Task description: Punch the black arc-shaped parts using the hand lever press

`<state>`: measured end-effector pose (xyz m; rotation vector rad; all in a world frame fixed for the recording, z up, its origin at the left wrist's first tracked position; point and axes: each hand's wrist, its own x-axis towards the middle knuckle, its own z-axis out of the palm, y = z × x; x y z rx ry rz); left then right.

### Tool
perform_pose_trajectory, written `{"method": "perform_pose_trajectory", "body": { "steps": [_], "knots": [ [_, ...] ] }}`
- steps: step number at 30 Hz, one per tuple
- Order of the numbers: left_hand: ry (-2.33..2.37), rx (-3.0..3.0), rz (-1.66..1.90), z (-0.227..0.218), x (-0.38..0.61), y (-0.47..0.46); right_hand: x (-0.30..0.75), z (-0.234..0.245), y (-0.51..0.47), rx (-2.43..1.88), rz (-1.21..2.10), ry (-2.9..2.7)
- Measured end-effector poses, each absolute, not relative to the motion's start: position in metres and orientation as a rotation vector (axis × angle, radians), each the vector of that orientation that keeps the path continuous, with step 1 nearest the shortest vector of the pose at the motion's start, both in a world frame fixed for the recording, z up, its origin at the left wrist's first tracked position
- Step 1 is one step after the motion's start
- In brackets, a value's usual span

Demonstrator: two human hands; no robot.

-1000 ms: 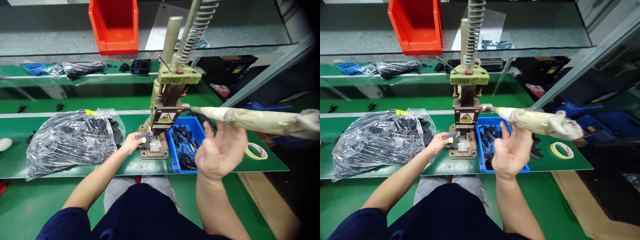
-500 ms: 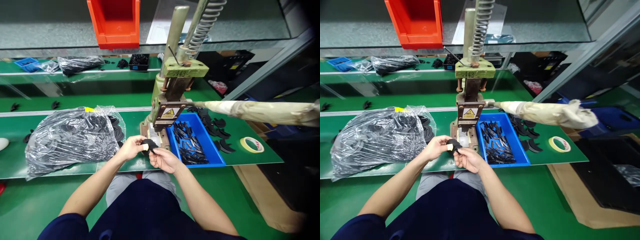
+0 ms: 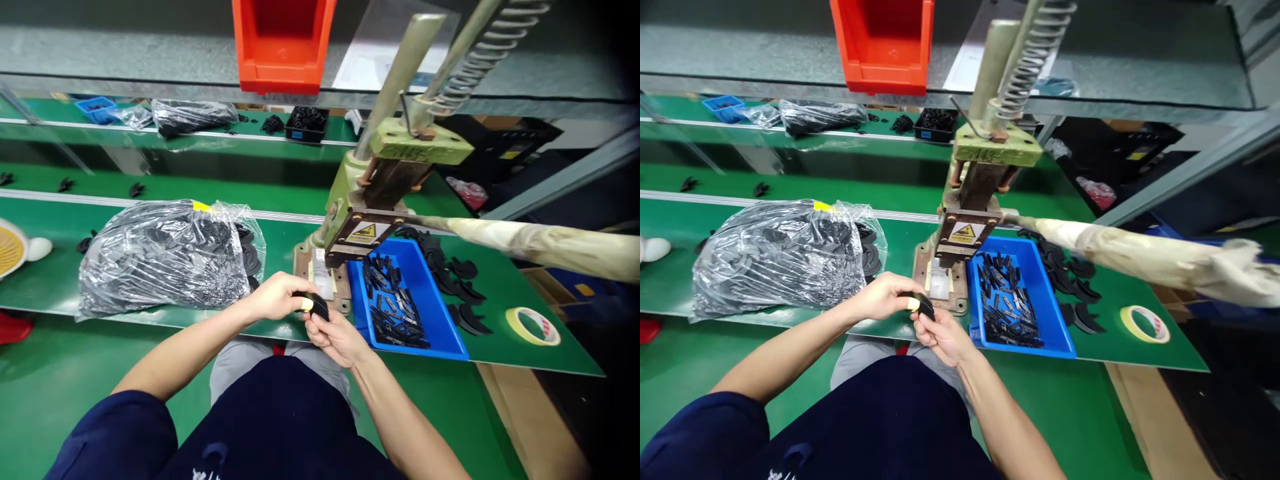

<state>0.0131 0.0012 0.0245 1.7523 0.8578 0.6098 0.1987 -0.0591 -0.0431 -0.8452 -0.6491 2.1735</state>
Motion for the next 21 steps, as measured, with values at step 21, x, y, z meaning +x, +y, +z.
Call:
{"method": "perform_pose_trajectory", "body": {
  "steps": [21],
  "knots": [
    [1.475, 0.81, 1.148, -0.028, -0.036, 0.131, 0.24, -0.026, -0.064, -1.234, 1.843, -0.917]
  ]
}}
